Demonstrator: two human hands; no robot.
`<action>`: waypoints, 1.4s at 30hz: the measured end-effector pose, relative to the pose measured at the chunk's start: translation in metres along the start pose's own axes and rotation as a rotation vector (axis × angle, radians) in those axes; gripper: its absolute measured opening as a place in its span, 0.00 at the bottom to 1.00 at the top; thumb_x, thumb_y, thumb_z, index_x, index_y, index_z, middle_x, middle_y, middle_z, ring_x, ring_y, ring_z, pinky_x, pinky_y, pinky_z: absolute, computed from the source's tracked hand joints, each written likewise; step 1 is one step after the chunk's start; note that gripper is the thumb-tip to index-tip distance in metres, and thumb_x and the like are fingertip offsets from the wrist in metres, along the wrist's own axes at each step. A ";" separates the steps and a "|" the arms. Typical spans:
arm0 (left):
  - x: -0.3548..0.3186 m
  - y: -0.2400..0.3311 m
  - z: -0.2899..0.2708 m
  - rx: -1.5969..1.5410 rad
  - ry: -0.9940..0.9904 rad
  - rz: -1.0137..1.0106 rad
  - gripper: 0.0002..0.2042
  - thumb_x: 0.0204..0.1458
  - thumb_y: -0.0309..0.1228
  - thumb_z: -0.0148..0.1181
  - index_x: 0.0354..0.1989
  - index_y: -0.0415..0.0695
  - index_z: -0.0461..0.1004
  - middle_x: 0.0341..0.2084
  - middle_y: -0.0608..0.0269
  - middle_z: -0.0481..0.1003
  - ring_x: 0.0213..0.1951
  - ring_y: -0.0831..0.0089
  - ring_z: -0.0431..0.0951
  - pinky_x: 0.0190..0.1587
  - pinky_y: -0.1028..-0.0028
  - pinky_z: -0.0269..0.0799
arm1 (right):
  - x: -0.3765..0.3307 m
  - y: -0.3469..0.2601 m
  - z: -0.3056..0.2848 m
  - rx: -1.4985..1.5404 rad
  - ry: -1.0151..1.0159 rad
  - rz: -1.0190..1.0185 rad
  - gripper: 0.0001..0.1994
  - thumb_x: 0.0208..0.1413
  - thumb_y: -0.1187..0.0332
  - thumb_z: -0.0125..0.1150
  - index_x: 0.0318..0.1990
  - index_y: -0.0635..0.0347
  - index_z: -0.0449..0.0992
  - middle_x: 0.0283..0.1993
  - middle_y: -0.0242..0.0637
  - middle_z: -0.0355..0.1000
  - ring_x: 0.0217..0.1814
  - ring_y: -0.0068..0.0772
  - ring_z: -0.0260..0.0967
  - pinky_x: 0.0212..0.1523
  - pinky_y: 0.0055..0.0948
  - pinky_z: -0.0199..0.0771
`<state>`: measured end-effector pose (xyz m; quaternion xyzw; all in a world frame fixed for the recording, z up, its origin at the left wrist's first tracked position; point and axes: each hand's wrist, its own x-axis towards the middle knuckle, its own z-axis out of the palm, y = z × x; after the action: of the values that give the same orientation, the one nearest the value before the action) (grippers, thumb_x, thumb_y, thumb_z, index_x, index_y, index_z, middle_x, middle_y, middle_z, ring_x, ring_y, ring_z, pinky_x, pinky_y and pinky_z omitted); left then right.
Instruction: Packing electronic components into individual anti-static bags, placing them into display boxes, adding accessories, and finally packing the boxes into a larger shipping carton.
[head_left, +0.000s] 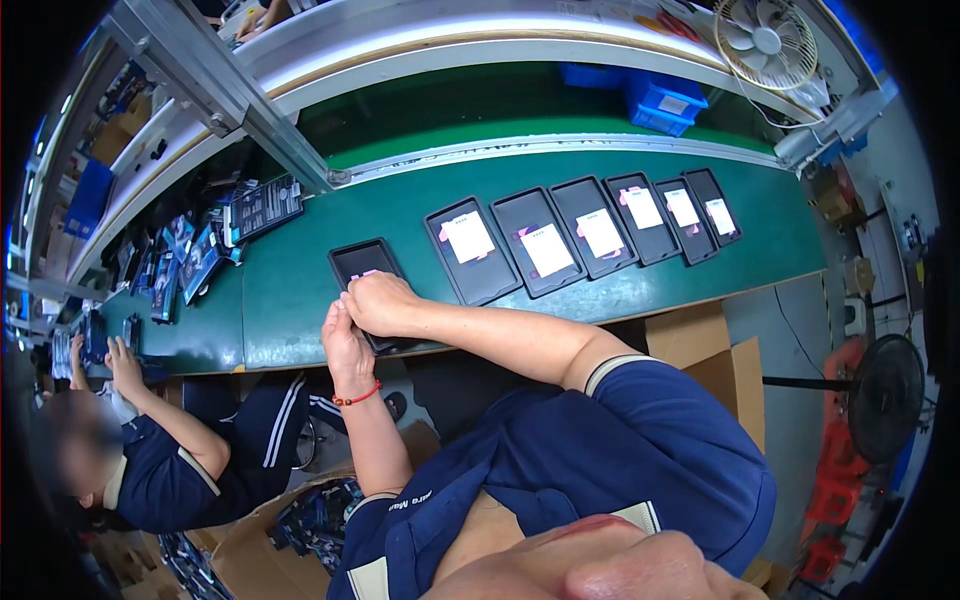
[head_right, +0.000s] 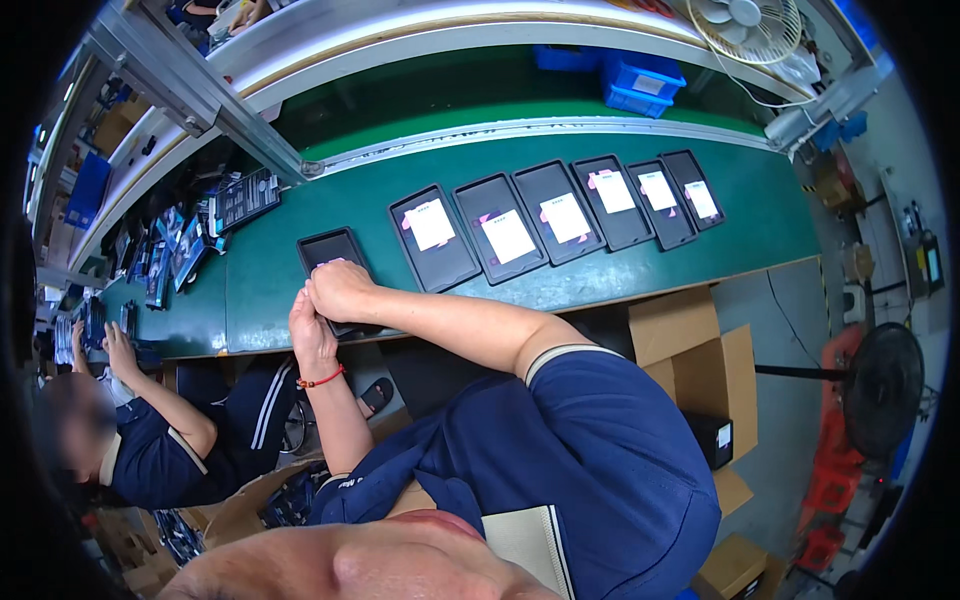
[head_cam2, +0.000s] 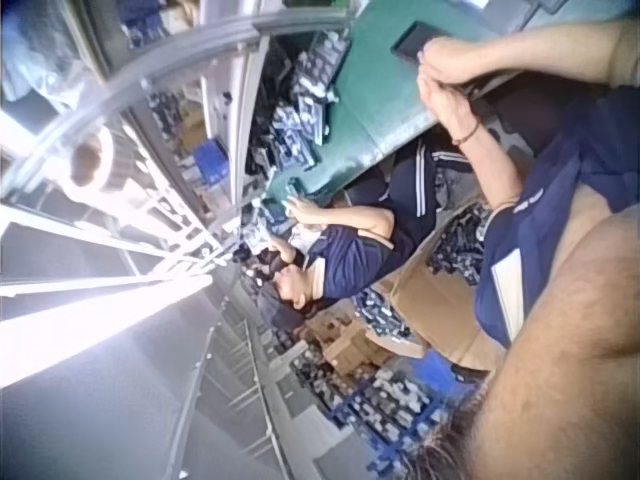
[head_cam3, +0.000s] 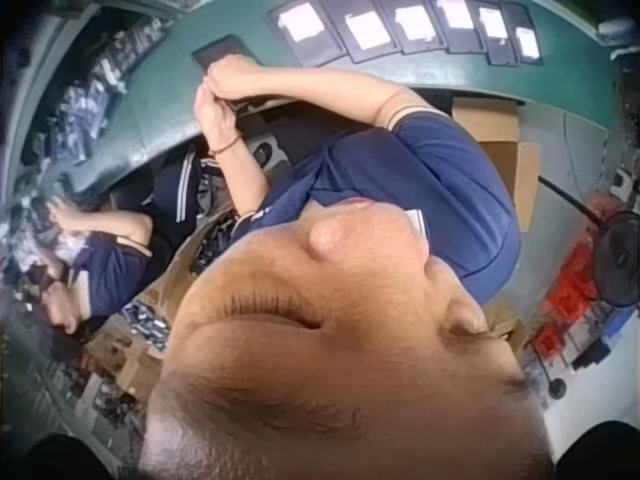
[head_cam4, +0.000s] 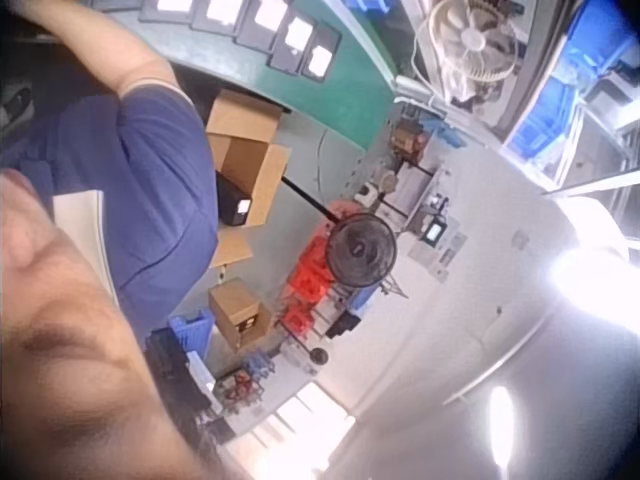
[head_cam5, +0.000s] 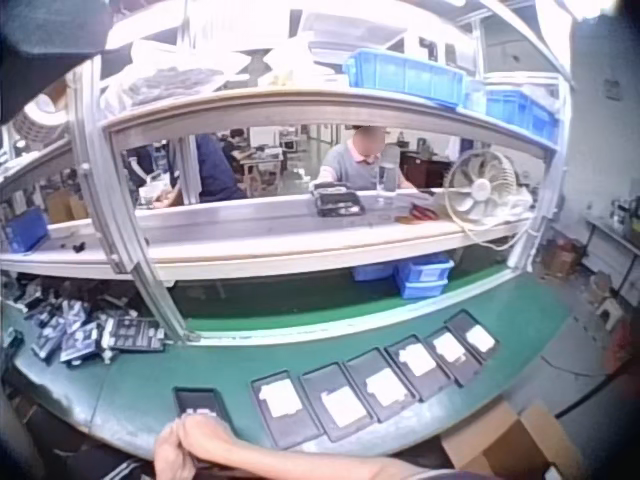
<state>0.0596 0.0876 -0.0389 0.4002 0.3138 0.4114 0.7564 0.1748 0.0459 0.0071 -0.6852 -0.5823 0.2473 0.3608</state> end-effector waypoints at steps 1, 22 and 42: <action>0.000 -0.001 -0.002 -0.035 -0.002 -0.014 0.08 0.62 0.30 0.46 0.35 0.39 0.69 0.32 0.64 0.74 0.35 0.79 0.73 0.41 0.78 0.69 | 0.001 0.000 0.003 -0.014 -0.005 -0.005 0.19 0.57 0.61 0.46 0.29 0.70 0.76 0.31 0.57 0.73 0.37 0.59 0.72 0.40 0.49 0.72; 0.033 0.039 -0.065 0.326 0.147 -0.139 0.07 0.59 0.33 0.53 0.33 0.43 0.69 0.25 0.68 0.71 0.24 0.82 0.70 0.24 0.82 0.63 | -0.032 0.018 -0.024 -0.254 0.232 0.113 0.20 0.54 0.52 0.55 0.29 0.64 0.75 0.25 0.50 0.73 0.29 0.52 0.74 0.31 0.46 0.72; 0.067 0.030 -0.077 0.784 0.398 0.226 0.11 0.53 0.30 0.60 0.19 0.42 0.70 0.13 0.70 0.63 0.14 0.81 0.59 0.16 0.78 0.53 | -0.690 0.231 -0.012 0.092 1.683 1.657 0.24 0.55 0.50 0.55 0.23 0.65 0.75 0.25 0.49 0.73 0.27 0.44 0.72 0.31 0.39 0.70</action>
<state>0.0179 0.1828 -0.0600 0.6013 0.5395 0.4104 0.4229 0.1889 -0.6449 -0.2225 -0.7876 0.4703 -0.1027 0.3847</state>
